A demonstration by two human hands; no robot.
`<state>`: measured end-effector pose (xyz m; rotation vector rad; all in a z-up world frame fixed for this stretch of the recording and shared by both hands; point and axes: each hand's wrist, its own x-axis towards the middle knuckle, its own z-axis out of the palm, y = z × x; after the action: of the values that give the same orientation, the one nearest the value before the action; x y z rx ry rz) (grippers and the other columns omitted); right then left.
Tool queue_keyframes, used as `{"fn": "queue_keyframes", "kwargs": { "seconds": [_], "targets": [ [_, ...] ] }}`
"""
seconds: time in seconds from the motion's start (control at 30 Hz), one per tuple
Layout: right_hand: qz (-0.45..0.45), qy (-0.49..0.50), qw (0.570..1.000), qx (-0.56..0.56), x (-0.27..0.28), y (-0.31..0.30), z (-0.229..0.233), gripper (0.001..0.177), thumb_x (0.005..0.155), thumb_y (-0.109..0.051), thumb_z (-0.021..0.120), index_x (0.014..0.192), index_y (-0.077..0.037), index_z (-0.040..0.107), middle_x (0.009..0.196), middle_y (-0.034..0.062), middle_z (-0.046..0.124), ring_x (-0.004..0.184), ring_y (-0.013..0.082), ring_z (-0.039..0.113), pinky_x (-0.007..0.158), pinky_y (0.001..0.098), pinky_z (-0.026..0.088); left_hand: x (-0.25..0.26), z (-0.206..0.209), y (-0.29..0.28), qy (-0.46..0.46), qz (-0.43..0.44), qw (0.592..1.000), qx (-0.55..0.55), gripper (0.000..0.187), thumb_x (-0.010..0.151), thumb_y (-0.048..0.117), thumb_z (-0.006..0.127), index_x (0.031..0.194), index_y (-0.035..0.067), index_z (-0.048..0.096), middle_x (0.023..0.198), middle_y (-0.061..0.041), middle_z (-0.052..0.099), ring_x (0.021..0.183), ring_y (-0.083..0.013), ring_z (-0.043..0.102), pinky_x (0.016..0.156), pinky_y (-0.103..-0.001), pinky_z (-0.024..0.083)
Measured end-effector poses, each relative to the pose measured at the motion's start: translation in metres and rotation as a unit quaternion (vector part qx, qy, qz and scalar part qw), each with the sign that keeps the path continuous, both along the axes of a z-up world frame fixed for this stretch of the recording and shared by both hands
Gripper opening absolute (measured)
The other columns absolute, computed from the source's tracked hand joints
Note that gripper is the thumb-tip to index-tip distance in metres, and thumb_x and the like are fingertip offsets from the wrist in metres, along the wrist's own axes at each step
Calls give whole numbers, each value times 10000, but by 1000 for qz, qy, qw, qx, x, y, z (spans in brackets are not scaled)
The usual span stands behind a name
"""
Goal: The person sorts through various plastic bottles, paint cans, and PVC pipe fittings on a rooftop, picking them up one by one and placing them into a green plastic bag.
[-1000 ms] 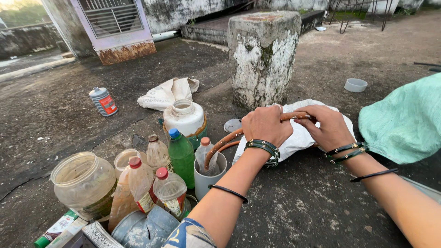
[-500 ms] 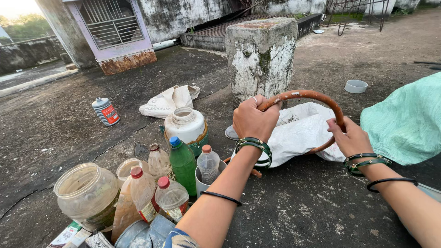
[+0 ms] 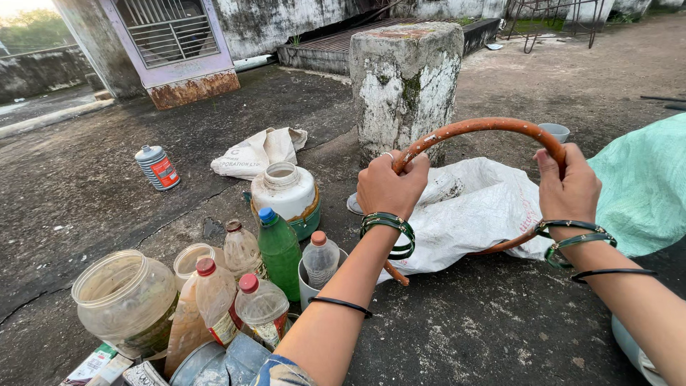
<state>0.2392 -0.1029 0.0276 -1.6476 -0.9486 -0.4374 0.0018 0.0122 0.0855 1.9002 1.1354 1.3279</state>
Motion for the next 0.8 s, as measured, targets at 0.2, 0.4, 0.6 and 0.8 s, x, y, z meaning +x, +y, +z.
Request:
{"fn": "queue_keyframes", "kwargs": {
  "seconds": [0.2,0.4,0.6,0.8],
  "targets": [
    [-9,-47,998,35,-5,-4,24,288,1181,-289,688,1097,-15,656,816,91,628,711,153,579,643,345,452,-7,19,-5,20,-20,998,51,324,724,459,707,709,137,746,643,-77,726,654,-297,739,678,-404,584],
    [23,-220,974,-43,-37,5,33,165,1027,-204,737,1089,-50,736,856,103,670,770,233,609,704,379,502,2,24,-17,126,-49,983,128,241,743,391,683,804,183,789,663,-96,724,662,-306,735,689,-429,595],
    [102,-252,961,-51,-65,13,42,164,932,-196,771,1036,-72,746,860,92,689,783,251,629,713,389,507,9,19,-25,148,-51,981,114,267,657,365,703,825,192,818,677,-114,726,669,-330,729,709,-426,608],
    [88,-87,991,-47,-45,21,35,218,964,-267,748,1075,-80,763,811,69,694,694,168,644,667,338,510,-6,34,-21,93,-27,994,47,255,645,402,731,797,222,829,680,-63,745,689,-285,739,707,-416,594]
  ]
}}
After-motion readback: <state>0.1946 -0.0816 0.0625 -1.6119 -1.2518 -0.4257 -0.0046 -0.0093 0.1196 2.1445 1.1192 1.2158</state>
